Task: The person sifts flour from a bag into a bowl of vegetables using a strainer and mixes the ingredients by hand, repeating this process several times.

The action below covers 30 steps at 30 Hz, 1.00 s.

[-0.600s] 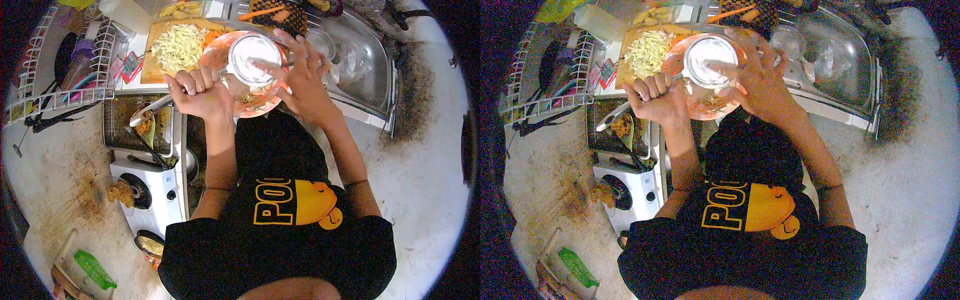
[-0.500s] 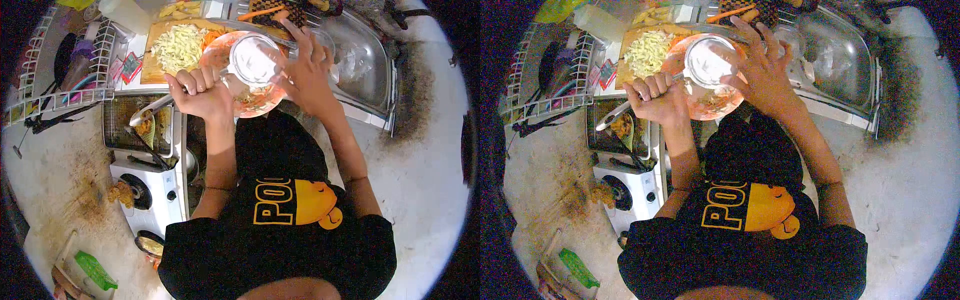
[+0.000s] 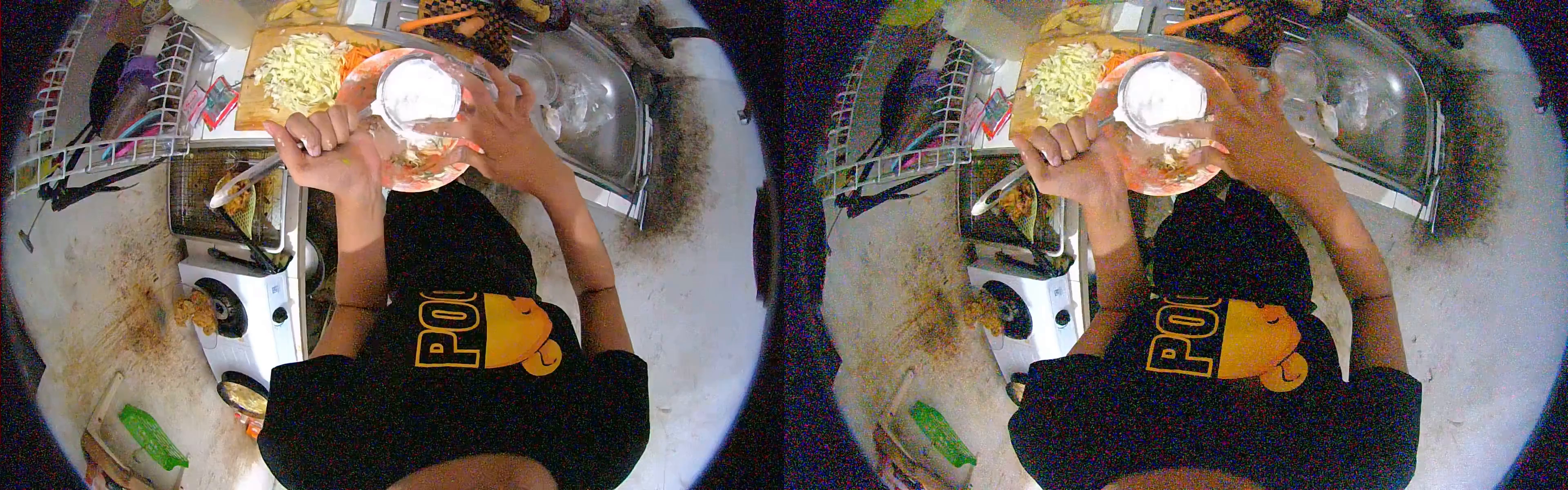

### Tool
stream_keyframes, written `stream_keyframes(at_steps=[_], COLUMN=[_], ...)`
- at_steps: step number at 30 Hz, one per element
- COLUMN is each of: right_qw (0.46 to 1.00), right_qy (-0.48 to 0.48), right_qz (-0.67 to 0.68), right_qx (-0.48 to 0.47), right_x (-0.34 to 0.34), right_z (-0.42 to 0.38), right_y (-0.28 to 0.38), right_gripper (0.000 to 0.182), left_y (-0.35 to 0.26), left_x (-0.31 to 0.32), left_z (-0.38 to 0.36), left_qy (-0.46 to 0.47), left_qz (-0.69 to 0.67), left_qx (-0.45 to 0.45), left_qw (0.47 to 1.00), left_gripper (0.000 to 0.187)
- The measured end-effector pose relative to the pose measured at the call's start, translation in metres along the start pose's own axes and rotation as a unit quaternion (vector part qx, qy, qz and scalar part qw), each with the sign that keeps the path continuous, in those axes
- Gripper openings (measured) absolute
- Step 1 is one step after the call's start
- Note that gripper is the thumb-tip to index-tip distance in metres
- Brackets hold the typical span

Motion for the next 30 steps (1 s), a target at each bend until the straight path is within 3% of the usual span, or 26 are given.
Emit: stream_keyframes(at_steps=[3, 6, 9, 12, 14, 18, 20, 27, 30], right_qw=[1.0, 0.997, 0.997, 0.996, 0.999, 0.997, 0.99, 0.987, 0.991], right_qy=[0.012, -0.029, -0.059, -0.06, -0.01, -0.036, -0.095, -0.069, -0.068], right_qz=[-0.02, 0.066, 0.036, -0.053, -0.026, 0.05, -0.022, -0.084, 0.005], right_qx=[0.001, 0.006, 0.031, 0.028, 0.034, 0.048, 0.102, 0.121, 0.112], right_x=[-0.001, -0.018, -0.016, -0.004, -0.006, -0.016, -0.015, -0.007, -0.002], right_z=[0.0, 0.005, 0.006, 0.003, -0.001, 0.0, -0.002, -0.008, -0.015], right_y=[-0.01, -0.012, -0.013, -0.015, -0.014, -0.015, -0.02, -0.009, -0.003], right_gripper=[0.035, 0.039, 0.036, 0.047, 0.046, 0.045, 0.049, 0.043, 0.054], left_y=[0.001, 0.002, 0.005, 0.005, 0.006, 0.007, 0.005, 0.007, 0.008], left_x=[0.0, 0.003, 0.005, 0.004, 0.002, 0.002, 0.004, 0.0, 0.001], left_z=[0.001, 0.0, -0.002, 0.0, 0.001, 0.001, 0.0, 0.001, 0.0], left_qy=[0.001, 0.003, 0.0, 0.002, -0.003, -0.002, -0.013, 0.009, -0.021], left_qz=[-0.008, 0.003, 0.002, -0.001, -0.024, -0.024, 0.001, 0.013, -0.032], left_qx=[-0.001, 0.005, -0.008, -0.007, -0.013, -0.004, 0.006, 0.001, -0.004], left_qw=[1.0, 1.0, 1.0, 1.0, 1.0, 1.0, 1.0, 1.0, 0.999], left_gripper=[0.054, 0.054, 0.054, 0.054, 0.054, 0.054, 0.054, 0.052, 0.053])
Point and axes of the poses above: each hand's wrist, its own z-axis towards the middle knuckle, its own x-axis out of the palm, y = z × x, the point moved 4 cm from there along z, towards the middle knuckle, and after that the axes turned 12 degrees about x, right-handed, at the moved point
